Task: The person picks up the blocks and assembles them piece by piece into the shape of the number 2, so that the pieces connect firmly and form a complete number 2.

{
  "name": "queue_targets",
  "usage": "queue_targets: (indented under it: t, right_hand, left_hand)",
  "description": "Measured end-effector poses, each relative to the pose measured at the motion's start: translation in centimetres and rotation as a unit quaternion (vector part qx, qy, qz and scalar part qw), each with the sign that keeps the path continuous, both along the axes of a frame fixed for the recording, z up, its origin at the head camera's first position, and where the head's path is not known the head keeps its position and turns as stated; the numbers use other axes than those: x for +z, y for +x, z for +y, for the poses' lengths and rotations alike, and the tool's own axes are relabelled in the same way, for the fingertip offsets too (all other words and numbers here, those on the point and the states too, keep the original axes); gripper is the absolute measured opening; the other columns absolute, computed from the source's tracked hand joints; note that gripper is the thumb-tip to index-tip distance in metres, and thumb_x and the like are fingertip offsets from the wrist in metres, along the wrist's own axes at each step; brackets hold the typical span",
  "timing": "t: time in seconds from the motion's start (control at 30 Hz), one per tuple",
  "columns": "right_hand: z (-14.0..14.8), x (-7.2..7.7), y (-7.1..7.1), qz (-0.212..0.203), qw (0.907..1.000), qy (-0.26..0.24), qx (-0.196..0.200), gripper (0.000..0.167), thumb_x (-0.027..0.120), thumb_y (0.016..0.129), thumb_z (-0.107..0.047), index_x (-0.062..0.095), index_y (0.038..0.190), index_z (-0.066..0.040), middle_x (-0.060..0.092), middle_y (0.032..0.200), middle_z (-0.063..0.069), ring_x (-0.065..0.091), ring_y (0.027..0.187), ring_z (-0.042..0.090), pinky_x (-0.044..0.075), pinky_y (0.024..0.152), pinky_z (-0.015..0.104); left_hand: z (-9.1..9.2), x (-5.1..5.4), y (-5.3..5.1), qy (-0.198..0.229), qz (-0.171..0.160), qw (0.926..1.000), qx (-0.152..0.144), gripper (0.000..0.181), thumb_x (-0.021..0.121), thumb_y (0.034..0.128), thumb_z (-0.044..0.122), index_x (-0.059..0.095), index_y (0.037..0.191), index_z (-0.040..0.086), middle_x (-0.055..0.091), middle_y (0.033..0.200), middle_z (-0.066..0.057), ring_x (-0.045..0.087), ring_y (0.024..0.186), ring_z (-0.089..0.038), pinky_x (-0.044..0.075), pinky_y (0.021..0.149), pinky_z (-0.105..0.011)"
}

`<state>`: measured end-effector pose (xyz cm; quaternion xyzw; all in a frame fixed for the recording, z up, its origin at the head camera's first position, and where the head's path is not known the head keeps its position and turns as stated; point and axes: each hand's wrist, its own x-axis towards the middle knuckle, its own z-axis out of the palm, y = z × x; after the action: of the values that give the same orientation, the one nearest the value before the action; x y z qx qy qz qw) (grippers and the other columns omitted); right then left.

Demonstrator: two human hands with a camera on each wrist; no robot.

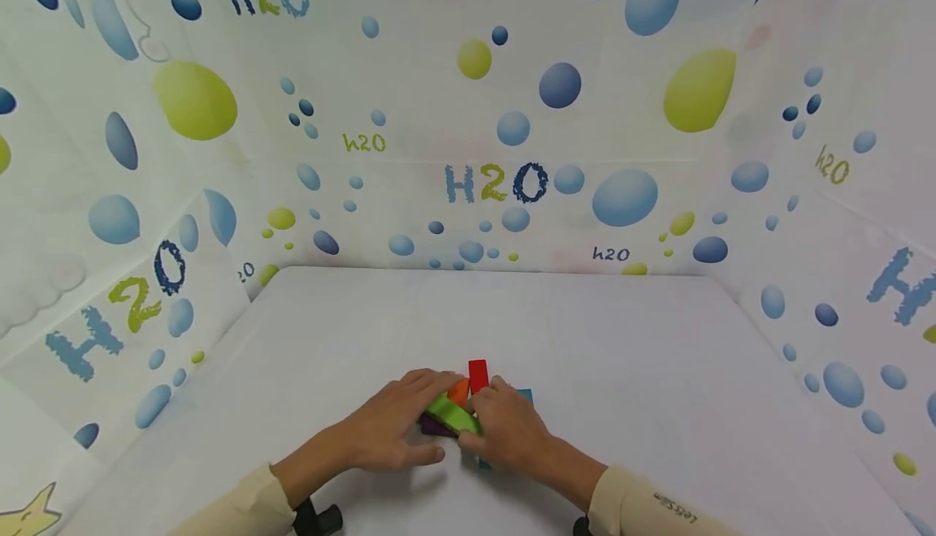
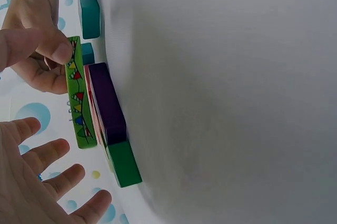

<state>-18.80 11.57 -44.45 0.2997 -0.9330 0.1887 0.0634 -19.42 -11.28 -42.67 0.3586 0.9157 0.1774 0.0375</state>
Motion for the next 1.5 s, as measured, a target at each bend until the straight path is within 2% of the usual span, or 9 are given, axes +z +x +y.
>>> queue_targets:
  t: [0.37, 0.57, 0.8, 1.1, 1.5]
  right_hand:
    - [0.0, -0.4, 0.1, -0.004, 0.9985, 0.019, 0.051, 0.023, 0.068, 0.091, -0.028, 0.072, 0.108, -0.013, 0.066, 0.095, -0.010, 0.048, 0.092, 0.009, 0.048, 0.078, 0.023]
    - [-0.1, -0.3, 0.2, -0.001, 0.9974, 0.022, 0.069, 0.022, 0.069, 0.091, -0.028, 0.072, 0.108, -0.015, 0.064, 0.092, -0.012, 0.046, 0.089, 0.007, 0.044, 0.075, 0.020]
    - [0.1, -0.3, 0.2, -0.016, 0.9958, 0.020, 0.088, 0.025, 0.070, 0.092, -0.030, 0.072, 0.111, -0.015, 0.064, 0.092, -0.013, 0.043, 0.087, 0.004, 0.042, 0.071, 0.017]
    - [0.3, -0.4, 0.1, -0.011, 0.9933, 0.025, 0.112, 0.025, 0.070, 0.092, -0.030, 0.072, 0.112, -0.015, 0.064, 0.091, -0.012, 0.044, 0.087, 0.003, 0.043, 0.073, 0.016]
    - [0.7, -0.4, 0.0, 0.000, 0.9884, 0.037, 0.148, 0.025, 0.070, 0.092, -0.029, 0.073, 0.113, -0.015, 0.061, 0.090, -0.011, 0.045, 0.090, 0.004, 0.045, 0.077, 0.015]
  left_hand:
    - [-1.0, -0.3, 0.3, 0.002, -0.011, 0.9999, 0.008, 0.088, 0.066, 0.0872, 0.055, 0.027, 0.161, 0.029, 0.036, 0.161, 0.007, 0.034, 0.146, -0.023, 0.038, 0.110, -0.063]
    - [-1.4, -0.5, 0.6, 0.004, -0.013, 0.9999, 0.010, 0.090, 0.067, 0.0873, 0.056, 0.024, 0.162, 0.030, 0.034, 0.162, 0.007, 0.032, 0.148, -0.024, 0.038, 0.110, -0.064]
    - [-1.8, -0.4, 1.0, 0.011, -0.025, 0.9994, 0.020, 0.091, 0.067, 0.0869, 0.055, 0.023, 0.162, 0.030, 0.033, 0.163, 0.006, 0.031, 0.148, -0.025, 0.036, 0.111, -0.065]
    - [-2.0, -0.3, 1.3, 0.034, -0.029, 0.9989, 0.018, 0.089, 0.067, 0.0865, 0.051, 0.024, 0.162, 0.031, 0.033, 0.163, 0.007, 0.030, 0.148, -0.024, 0.034, 0.112, -0.065]
    - [-1.9, -0.2, 1.4, 0.033, -0.021, 0.9991, 0.017, 0.090, 0.067, 0.0872, 0.053, 0.024, 0.162, 0.030, 0.032, 0.163, 0.005, 0.029, 0.149, -0.024, 0.034, 0.112, -0.065]
